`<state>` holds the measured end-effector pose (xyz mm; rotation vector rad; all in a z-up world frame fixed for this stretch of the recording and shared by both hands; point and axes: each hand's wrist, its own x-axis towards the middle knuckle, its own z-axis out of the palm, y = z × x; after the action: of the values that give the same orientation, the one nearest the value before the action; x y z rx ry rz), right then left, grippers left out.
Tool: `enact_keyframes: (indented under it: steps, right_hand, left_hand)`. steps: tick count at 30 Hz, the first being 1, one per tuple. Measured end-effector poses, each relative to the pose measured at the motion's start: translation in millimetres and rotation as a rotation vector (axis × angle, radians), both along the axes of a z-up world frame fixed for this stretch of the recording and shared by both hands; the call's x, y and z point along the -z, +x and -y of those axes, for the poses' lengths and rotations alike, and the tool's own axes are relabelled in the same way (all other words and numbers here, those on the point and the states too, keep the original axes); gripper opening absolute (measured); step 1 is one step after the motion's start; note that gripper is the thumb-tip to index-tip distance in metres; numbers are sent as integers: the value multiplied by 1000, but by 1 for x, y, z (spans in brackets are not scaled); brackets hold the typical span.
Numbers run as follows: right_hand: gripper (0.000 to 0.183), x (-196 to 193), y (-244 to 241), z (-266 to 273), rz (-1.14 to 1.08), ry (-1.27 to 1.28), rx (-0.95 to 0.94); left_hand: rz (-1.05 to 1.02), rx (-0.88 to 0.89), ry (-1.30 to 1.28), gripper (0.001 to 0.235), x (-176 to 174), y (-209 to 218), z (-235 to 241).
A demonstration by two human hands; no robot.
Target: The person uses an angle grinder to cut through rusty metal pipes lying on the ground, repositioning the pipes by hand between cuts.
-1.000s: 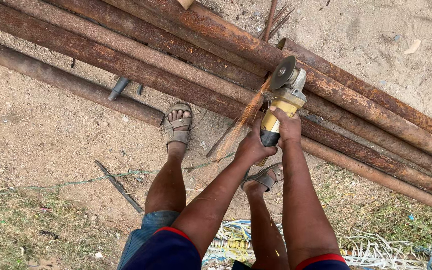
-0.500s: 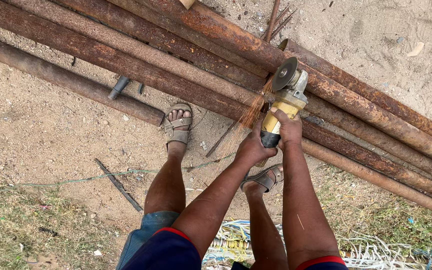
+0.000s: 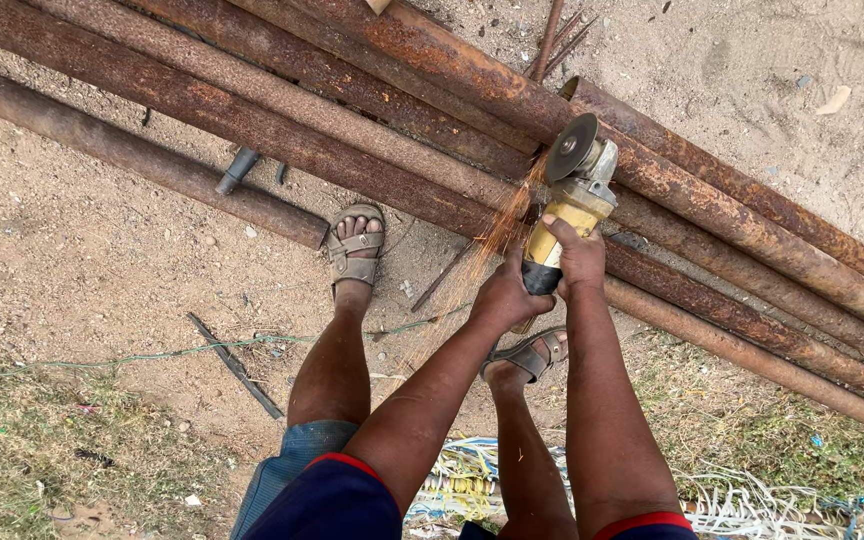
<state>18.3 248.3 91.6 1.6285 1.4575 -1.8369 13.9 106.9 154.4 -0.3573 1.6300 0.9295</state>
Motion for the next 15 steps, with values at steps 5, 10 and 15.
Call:
enact_keyframes:
  steps: [5,10,15]
  right_hand:
    - [67,0,1,-1,-15,-7,-7]
    - [65,3,3,-2,-20,4,-19]
    - [64,5,5,0,-53,-7,-10]
  left_hand:
    - [24,-8,2,127,4,3,-1]
    - [9,-26,15,125,8,6,-1]
    - [16,-28,8,127,11,8,0]
